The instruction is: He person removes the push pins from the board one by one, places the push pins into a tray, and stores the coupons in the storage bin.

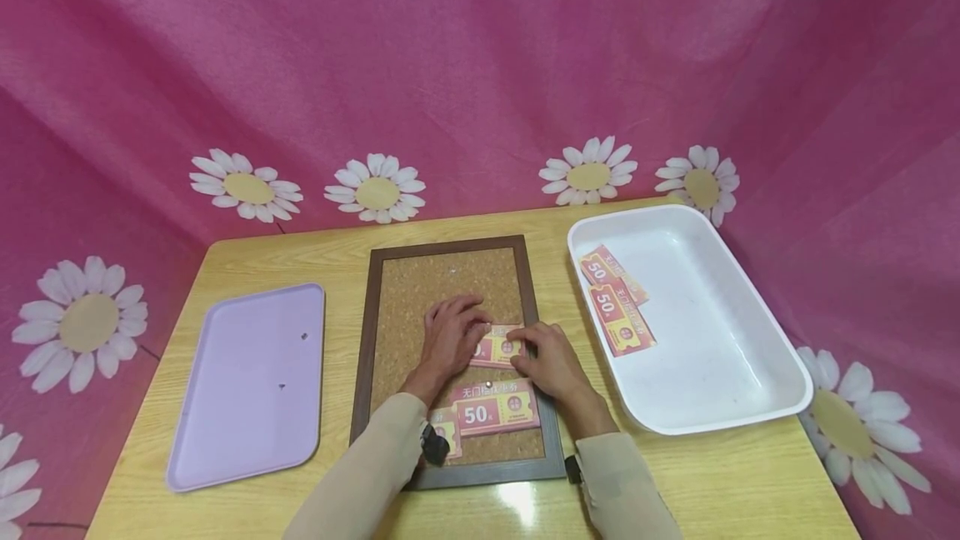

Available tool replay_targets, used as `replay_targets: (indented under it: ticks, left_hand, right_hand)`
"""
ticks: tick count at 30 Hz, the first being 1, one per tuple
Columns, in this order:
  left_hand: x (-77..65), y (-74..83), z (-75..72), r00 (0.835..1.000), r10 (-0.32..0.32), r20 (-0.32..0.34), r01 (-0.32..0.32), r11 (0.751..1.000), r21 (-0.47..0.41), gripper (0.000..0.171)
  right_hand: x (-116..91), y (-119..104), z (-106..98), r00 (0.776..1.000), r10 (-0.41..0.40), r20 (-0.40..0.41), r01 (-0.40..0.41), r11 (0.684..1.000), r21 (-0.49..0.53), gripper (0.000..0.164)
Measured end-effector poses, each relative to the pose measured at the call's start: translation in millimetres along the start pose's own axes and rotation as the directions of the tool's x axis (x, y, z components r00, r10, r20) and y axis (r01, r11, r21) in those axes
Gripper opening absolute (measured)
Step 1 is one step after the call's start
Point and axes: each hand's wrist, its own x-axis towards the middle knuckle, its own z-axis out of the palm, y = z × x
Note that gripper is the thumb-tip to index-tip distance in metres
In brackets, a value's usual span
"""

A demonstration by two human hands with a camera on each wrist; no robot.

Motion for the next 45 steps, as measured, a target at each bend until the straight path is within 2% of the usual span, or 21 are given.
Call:
replay_targets:
  ticks: [8, 16, 45]
  left_hand:
    - [0.7, 0.7, -2.6, 1.0, -0.012, 0.005, 0.012, 1.0, -0.008, 0.016]
    - [-0.4, 1.5, -2.3, 1.0, 0.005, -0.009, -0.005, 1.0, -0.02, 0.017]
    - [0.3, -0.1, -1.3, 1.0, -0.006, -0.012, 0.005, 1.0, -0.031, 0.015]
  right_hand:
    - [0.2, -0.7, -0.4, 1.0, 0.0, -0.003, 0.0, 1.0, 0.005, 0.031]
    - [0.0, -0.5, 0.1, 1.0, 0.006, -0.003, -0.006, 1.0, 0.001, 0.031]
    - [-0.8, 1.2, 0.1, 0.999, -0.038, -0.029, 0.039, 0.999, 0.029, 0.032]
